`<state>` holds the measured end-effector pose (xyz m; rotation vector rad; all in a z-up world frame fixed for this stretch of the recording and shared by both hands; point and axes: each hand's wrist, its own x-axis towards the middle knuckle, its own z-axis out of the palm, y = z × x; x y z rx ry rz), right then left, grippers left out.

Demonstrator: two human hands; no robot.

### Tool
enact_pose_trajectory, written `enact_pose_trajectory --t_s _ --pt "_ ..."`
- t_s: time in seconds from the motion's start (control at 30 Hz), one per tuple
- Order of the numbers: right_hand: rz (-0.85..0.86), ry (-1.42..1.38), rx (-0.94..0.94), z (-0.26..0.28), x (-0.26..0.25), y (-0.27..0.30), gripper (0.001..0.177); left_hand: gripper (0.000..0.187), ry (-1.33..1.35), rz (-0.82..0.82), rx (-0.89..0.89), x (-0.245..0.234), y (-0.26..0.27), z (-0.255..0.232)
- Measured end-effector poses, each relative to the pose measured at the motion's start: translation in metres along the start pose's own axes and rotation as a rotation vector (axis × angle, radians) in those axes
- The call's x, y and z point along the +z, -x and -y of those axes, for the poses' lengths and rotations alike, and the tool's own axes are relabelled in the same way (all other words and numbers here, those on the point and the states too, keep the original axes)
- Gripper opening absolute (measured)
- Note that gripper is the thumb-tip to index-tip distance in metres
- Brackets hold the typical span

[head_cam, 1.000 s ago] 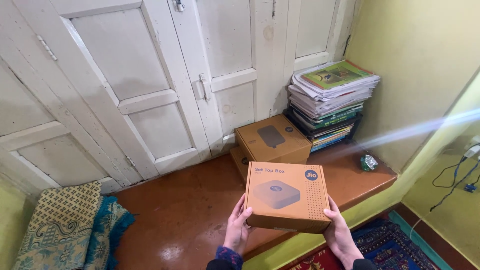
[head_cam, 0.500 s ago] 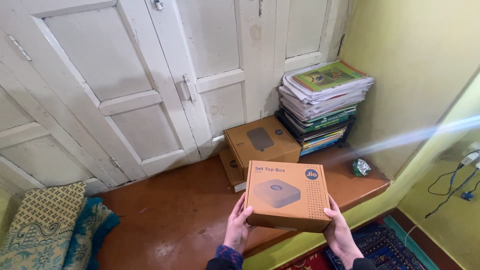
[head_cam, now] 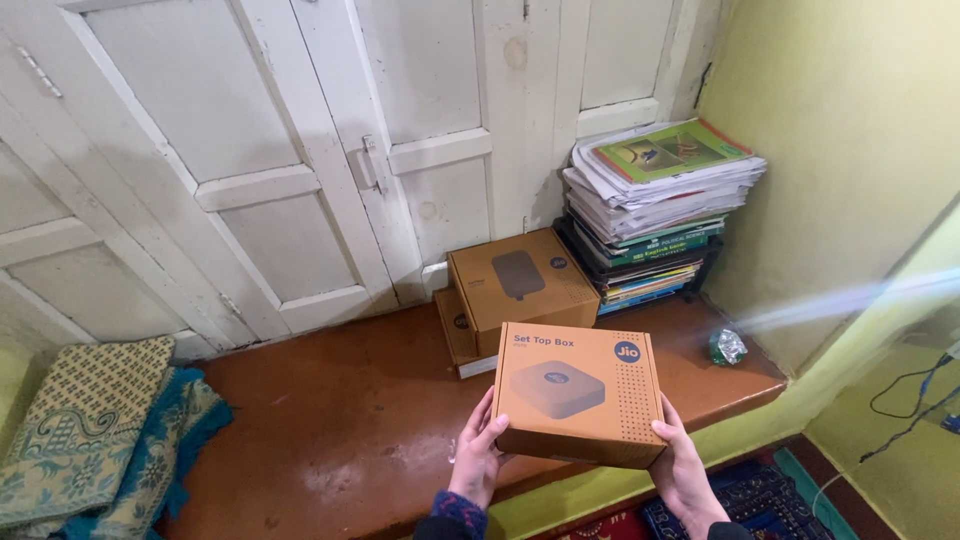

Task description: The person picks up a set-top box package from a ledge, moves it to another spot, and then picks up and repositions a prayer mat on the floor.

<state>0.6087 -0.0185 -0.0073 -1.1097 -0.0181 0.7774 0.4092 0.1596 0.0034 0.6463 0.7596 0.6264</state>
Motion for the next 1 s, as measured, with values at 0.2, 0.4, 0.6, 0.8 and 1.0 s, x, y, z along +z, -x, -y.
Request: enact_pose_trajectory --t_s 0.2,0.4,0.6,0.8,1.0 --pt "0.023 0.011 0.019 -0.006 -0.004 -0.008 0.074 0.075 -0.008 0.008 0.01 -0.005 0.0 0.004" --pt "0.063 -0.002 0.021 -0.015 -0.002 -0.016 0.075 0.077 -0.001 -0.043 -0.011 -0.008 0.005 -0.004" --pt "0.064 0.022 0.023 -0.015 0.011 -0.019 0.076 0.076 -0.024 -0.021 0.024 -0.017 -0.007 -0.007" --pt "0.069 0.029 -0.005 -0.017 0.027 -0.03 0.076 0.074 0.008 0.003 0.051 -0.03 -0.03 -0.011" --pt "0.045 0.045 0.01 -0.015 0.052 -0.038 0.078 0.076 0.071 0.004 0.022 -0.027 -0.039 -0.037"
